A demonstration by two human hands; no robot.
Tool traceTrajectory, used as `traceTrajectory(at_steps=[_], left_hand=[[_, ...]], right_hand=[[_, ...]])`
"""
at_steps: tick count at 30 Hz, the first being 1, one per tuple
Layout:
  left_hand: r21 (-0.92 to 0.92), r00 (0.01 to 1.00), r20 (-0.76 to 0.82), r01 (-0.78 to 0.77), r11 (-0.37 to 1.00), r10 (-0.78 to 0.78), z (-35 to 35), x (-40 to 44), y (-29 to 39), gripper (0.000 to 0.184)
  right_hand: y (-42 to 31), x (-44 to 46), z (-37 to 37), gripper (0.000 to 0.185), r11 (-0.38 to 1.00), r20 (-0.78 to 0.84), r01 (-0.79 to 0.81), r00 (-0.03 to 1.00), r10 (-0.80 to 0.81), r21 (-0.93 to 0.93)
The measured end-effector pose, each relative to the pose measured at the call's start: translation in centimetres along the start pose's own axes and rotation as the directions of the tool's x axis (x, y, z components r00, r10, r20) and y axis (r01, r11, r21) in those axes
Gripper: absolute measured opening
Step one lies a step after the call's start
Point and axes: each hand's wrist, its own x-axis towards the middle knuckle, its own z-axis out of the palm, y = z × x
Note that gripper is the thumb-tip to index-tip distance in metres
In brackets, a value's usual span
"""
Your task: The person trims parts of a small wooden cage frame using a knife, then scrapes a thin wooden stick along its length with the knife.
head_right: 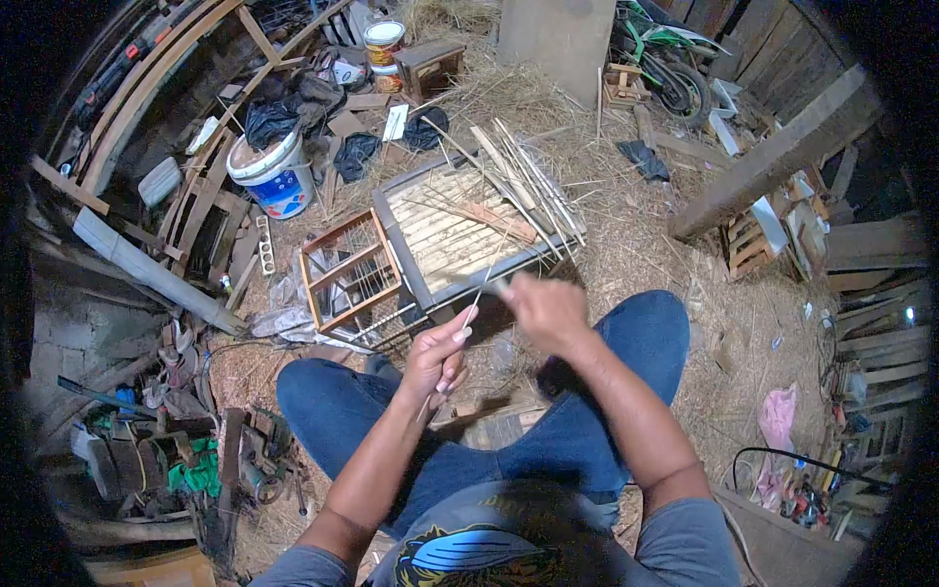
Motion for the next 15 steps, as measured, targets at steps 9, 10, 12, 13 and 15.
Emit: traceTrajectory(at_steps=[9,10,12,13,15], left_hand=[[0.159,0.999,0.021,0.022,0.987,-0.026,0.3,0.3,-0.5,0.044],[0.159,1.000,-0.004,0.019,0.987,-0.019,0.4,0.4,-0.5,0.044],[0.162,1.000,-0.030,0.011,0.987,-0.007,0.3,0.5,-0.4,0.044],[0.161,1.000,-0.011,-0.007,0.987,0.009,0.0,0.5,-0.4,0.044],[0.155,1.000,0.003,-0.026,0.988,0.026,0.0,0.5,-0.3,0.044]], right_hand=[[0.4,3.2,1.5,0.039,0.669,-0.047,-0.155,0.961,0.273,0.727],[0.1,3.6,1.3,0.037,0.551,0.033,-0.226,0.941,0.337,0.803],[-0.4,4.1,0.5,0.035,0.571,0.080,-0.266,0.941,0.329,0.776],[-1.0,4.1,0.3,0.036,0.595,0.067,-0.219,0.962,0.266,0.773],[-1.5,3.9,0.8,0.038,0.606,0.053,-0.125,0.989,0.135,0.786]])
